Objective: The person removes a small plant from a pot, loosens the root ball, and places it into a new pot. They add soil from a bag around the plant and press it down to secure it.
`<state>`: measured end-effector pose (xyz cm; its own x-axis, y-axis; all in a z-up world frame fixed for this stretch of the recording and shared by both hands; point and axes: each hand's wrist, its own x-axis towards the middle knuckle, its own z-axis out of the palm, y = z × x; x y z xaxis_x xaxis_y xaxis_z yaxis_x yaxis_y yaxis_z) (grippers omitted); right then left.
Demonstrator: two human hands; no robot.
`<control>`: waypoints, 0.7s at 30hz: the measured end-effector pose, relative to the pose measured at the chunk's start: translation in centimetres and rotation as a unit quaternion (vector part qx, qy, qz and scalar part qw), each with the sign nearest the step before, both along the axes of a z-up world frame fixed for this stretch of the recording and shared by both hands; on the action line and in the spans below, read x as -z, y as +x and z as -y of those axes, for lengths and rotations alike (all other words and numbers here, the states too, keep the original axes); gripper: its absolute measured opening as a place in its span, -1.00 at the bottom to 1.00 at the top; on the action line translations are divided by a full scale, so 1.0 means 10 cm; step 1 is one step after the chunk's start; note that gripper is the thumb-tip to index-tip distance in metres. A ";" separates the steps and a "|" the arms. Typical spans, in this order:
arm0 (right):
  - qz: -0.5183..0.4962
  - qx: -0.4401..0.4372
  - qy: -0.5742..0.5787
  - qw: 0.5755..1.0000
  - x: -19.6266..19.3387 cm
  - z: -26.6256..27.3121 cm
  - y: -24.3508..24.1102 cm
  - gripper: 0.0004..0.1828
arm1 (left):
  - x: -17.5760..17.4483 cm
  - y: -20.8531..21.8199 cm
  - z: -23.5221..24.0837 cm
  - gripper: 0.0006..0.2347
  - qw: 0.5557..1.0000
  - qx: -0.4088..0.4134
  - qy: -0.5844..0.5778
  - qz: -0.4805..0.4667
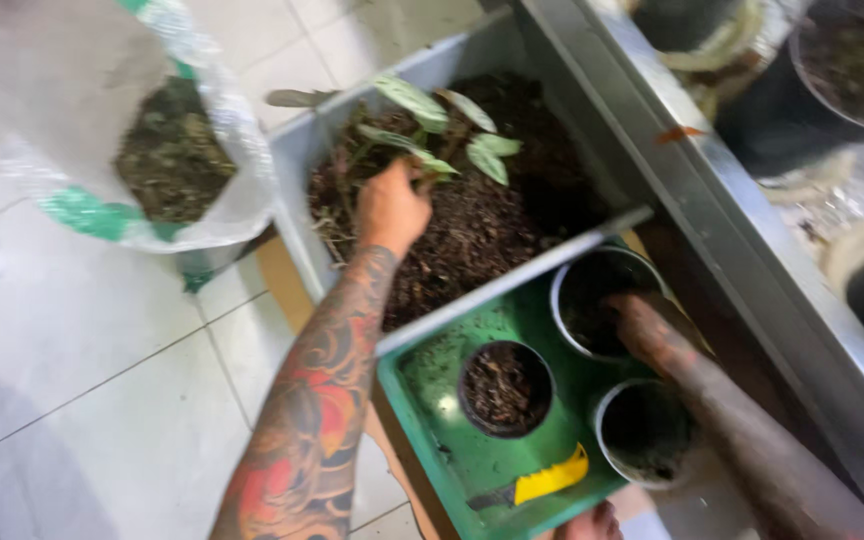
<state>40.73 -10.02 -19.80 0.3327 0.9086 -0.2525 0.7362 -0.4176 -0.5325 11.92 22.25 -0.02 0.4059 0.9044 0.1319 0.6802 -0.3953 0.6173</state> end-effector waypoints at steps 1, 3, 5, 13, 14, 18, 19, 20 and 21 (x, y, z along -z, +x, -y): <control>-0.002 0.003 -0.025 1.000 -0.04 -0.02 0.00 -0.49 | -0.01 0.02 0.02 -0.75 1.000 0.002 0.014 0.007; -0.018 0.010 0.018 1.000 -0.14 -0.06 -0.05 -0.59 | 0.03 0.12 0.05 -0.74 0.999 -0.025 -0.022 0.038; -0.039 0.021 0.010 0.999 -0.34 0.02 -0.04 -0.62 | 0.12 0.20 0.09 -0.73 0.996 -0.028 -0.039 0.074; -0.023 0.047 0.044 0.998 -0.89 -0.08 -0.21 -0.55 | 0.15 0.23 0.15 -0.72 0.996 -0.024 -0.048 0.066; -0.020 0.049 0.056 0.997 -0.92 -0.09 -0.22 -0.59 | 0.14 0.20 0.17 -0.71 0.995 -0.017 -0.062 0.070; -0.036 0.064 0.048 0.996 -1.16 -0.12 -0.29 -0.62 | 0.07 0.03 0.15 -0.66 0.994 -0.013 -0.063 0.089; -0.047 0.070 0.032 0.996 -1.23 -0.15 -0.31 -0.60 | 0.06 -0.04 0.11 -0.64 0.994 -0.017 -0.050 0.096; -0.071 0.080 0.026 0.994 -1.31 -0.17 -0.33 -0.60 | 0.07 -0.12 0.04 -0.68 0.994 -0.033 -0.069 0.083; -0.096 0.089 0.020 0.991 -1.38 -0.19 -0.35 -0.61 | 0.10 -0.25 -0.05 -0.71 0.992 -0.048 -0.089 0.071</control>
